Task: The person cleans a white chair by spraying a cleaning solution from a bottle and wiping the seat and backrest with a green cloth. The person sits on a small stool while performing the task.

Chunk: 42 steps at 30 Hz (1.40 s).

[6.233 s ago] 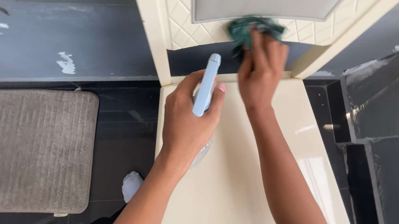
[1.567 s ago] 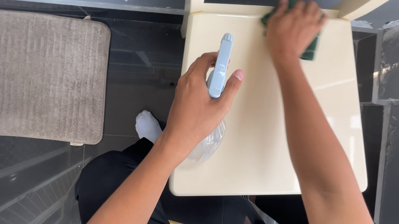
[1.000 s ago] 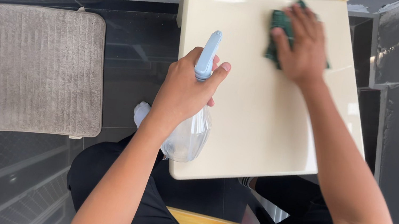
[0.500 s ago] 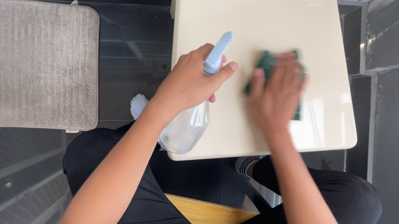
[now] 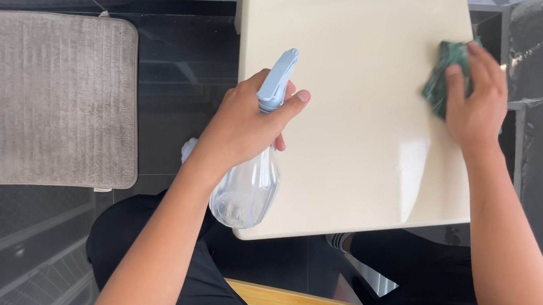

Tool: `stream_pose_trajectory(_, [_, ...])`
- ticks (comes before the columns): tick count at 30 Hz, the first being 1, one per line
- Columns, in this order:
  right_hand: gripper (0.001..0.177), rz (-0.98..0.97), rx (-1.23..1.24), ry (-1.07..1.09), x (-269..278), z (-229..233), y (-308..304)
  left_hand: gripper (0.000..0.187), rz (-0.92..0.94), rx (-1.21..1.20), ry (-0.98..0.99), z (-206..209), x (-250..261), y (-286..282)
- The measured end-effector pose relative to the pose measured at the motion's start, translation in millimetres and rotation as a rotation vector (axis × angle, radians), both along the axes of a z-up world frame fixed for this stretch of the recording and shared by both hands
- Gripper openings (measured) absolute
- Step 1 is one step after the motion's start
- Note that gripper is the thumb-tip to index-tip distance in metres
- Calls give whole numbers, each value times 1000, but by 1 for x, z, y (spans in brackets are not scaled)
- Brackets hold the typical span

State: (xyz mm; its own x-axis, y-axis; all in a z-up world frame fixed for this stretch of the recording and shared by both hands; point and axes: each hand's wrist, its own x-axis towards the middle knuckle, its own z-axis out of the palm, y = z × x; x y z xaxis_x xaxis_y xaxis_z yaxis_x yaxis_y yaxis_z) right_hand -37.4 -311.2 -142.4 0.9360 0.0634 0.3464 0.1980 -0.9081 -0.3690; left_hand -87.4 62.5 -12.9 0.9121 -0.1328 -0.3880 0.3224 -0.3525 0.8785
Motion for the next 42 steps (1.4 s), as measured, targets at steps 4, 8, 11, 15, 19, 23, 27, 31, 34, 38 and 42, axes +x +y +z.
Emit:
stream_pose_trajectory(4, [41, -249, -148, -141, 51, -38, 31, 40, 37, 92, -47, 1, 6, 4])
stream_pose_trajectory(8, [43, -44, -23, -146, 55, -33, 137, 40, 97, 80, -108, -2, 12, 11])
stream_pose_trajectory(11, [46, 272, 82, -5, 6, -3, 196, 40, 98, 8, -120, -5, 15, 19])
stream_pose_trajectory(15, [47, 627, 105, 194, -56, 35, 166, 39, 43, 0, -46, -4, 13, 16])
stream_pose_trajectory(19, [38, 451, 179, 191, -62, 35, 76, 39, 10, 23, 24, 0, 9, 6])
stream_pose_trajectory(23, [36, 235, -44, 84, -22, 18, 8, 36, 3, -2, 12, 5, 6, 0])
stream_pose_trajectory(27, [44, 131, -14, 6, 36, -10, 19, 36, -11, -15, -12, 3, 8, -11])
stream_pose_trajectory(31, [58, 49, -41, -23, 69, -25, 72, 35, 1, -10, -28, -1, 14, -19])
stream_pose_trajectory(34, [60, 62, -37, -5, 68, -24, 88, 37, -12, 42, -30, -7, 13, -20])
stream_pose_trajectory(38, [61, 113, -47, 17, 53, -18, 91, 37, 5, 43, -23, -10, 11, -17])
stream_pose_trajectory(42, [60, 113, -50, 1, 47, -16, 96, 38, 16, 21, -78, -13, 9, -18])
